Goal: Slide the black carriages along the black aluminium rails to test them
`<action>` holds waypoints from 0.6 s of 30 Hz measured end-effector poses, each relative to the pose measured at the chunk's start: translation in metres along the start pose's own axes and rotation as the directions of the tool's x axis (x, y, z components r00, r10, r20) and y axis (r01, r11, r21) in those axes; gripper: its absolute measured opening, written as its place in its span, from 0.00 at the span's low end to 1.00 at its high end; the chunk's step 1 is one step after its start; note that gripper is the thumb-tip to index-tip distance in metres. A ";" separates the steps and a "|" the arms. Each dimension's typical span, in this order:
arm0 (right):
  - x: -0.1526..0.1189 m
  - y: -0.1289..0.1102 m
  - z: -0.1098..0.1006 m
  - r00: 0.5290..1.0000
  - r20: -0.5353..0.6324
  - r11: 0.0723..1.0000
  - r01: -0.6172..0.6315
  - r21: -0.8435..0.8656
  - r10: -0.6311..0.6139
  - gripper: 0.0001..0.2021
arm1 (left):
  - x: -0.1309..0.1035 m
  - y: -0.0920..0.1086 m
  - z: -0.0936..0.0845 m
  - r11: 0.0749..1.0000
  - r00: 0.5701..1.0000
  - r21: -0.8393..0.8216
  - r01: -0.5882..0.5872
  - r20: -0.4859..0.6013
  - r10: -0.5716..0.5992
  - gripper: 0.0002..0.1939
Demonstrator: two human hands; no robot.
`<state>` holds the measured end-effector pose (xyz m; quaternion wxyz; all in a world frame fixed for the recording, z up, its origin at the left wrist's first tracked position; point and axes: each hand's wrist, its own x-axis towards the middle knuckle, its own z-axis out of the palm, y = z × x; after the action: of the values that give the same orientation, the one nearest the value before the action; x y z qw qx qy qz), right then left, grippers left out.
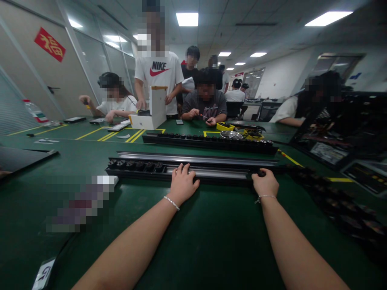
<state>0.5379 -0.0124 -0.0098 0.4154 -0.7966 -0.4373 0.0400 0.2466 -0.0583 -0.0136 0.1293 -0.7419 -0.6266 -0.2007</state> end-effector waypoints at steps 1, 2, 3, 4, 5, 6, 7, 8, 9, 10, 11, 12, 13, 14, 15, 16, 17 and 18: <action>0.002 0.002 -0.002 1.000 -0.010 1.000 -0.020 0.004 0.020 0.21 | 0.000 0.000 0.000 1.000 1.000 -0.003 -0.001 -0.001 0.001 0.16; 0.003 0.004 -0.005 0.999 -0.021 0.999 -0.036 0.005 0.037 0.21 | 0.000 0.000 0.000 1.000 1.000 -0.006 -0.002 -0.001 0.002 0.17; 0.004 0.006 -0.008 0.998 -0.036 0.999 -0.047 0.004 0.047 0.21 | 0.000 0.000 0.000 1.000 1.000 -0.009 -0.003 0.000 0.003 0.17; 0.005 0.008 -0.011 0.998 -0.048 0.999 -0.051 -0.001 0.051 0.21 | 0.000 0.000 0.000 1.000 1.000 -0.013 -0.003 0.002 0.003 0.17; 0.006 0.009 -0.015 0.997 -0.058 0.999 -0.049 -0.009 0.048 0.22 | 0.000 0.000 0.000 1.000 1.000 -0.015 -0.004 0.004 0.004 0.17; 0.006 0.010 -0.020 0.997 -0.067 0.999 -0.040 -0.019 0.039 0.22 | 0.000 0.000 -0.001 1.000 1.000 -0.017 -0.005 0.006 0.005 0.17; 0.006 0.011 -0.024 0.997 -0.076 0.999 -0.025 -0.031 0.023 0.22 | 0.000 0.000 -0.001 1.000 1.000 -0.017 -0.007 0.008 0.007 0.17; 0.006 0.013 -0.028 0.997 -0.083 0.999 -0.004 -0.044 0.000 0.22 | 0.001 0.000 -0.001 1.000 1.000 -0.016 -0.009 0.008 0.009 0.17; 0.006 0.014 -0.032 0.996 -0.086 0.998 0.019 -0.059 -0.024 0.22 | 0.001 0.000 -0.001 1.000 1.000 -0.013 -0.010 0.008 0.010 0.17; 0.005 0.015 -0.036 0.995 -0.089 0.996 0.040 -0.074 -0.047 0.22 | 0.001 0.000 -0.001 1.000 1.000 -0.008 -0.011 0.007 0.011 0.17; 0.005 0.016 -0.041 0.994 -0.091 0.994 0.058 -0.091 -0.067 0.22 | 0.001 0.000 -0.001 1.000 1.000 -0.004 -0.012 0.007 0.012 0.17; 0.004 0.016 -0.045 0.993 -0.089 0.992 0.071 -0.109 -0.081 0.22 | 0.001 0.000 -0.002 1.000 1.000 0.001 -0.013 0.008 0.013 0.17; 0.003 0.016 -0.051 0.992 -0.083 0.989 0.081 -0.126 -0.092 0.22 | 0.001 0.000 -0.002 1.000 1.000 0.006 -0.014 0.009 0.014 0.17; 0.001 0.016 -0.057 0.992 -0.078 0.986 0.089 -0.142 -0.101 0.22 | 0.001 0.000 -0.002 1.000 1.000 0.009 -0.015 0.011 0.015 0.17; -0.001 0.015 -0.064 0.991 -0.074 0.983 0.097 -0.154 -0.109 0.22 | 0.001 -0.001 -0.002 1.000 1.000 0.011 -0.019 0.013 0.018 0.17; -0.004 0.015 -0.072 0.990 -0.075 0.981 0.105 -0.164 -0.119 0.22 | 0.001 -0.001 -0.002 1.000 1.000 0.010 -0.022 0.014 0.022 0.17; -0.007 0.016 -0.082 0.989 -0.081 0.978 0.111 -0.174 -0.127 0.22 | 0.001 -0.001 -0.002 1.000 1.000 0.009 -0.026 0.012 0.026 0.17; -0.011 0.018 -0.093 0.987 -0.092 0.976 0.113 -0.186 -0.132 0.22 | 0.001 -0.001 -0.001 1.000 1.000 0.006 -0.030 0.008 0.030 0.17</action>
<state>0.5828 -0.0832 0.0351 0.3653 -0.8036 -0.4651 -0.0668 0.2455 -0.0577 -0.0121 0.1323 -0.7516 -0.6166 -0.1936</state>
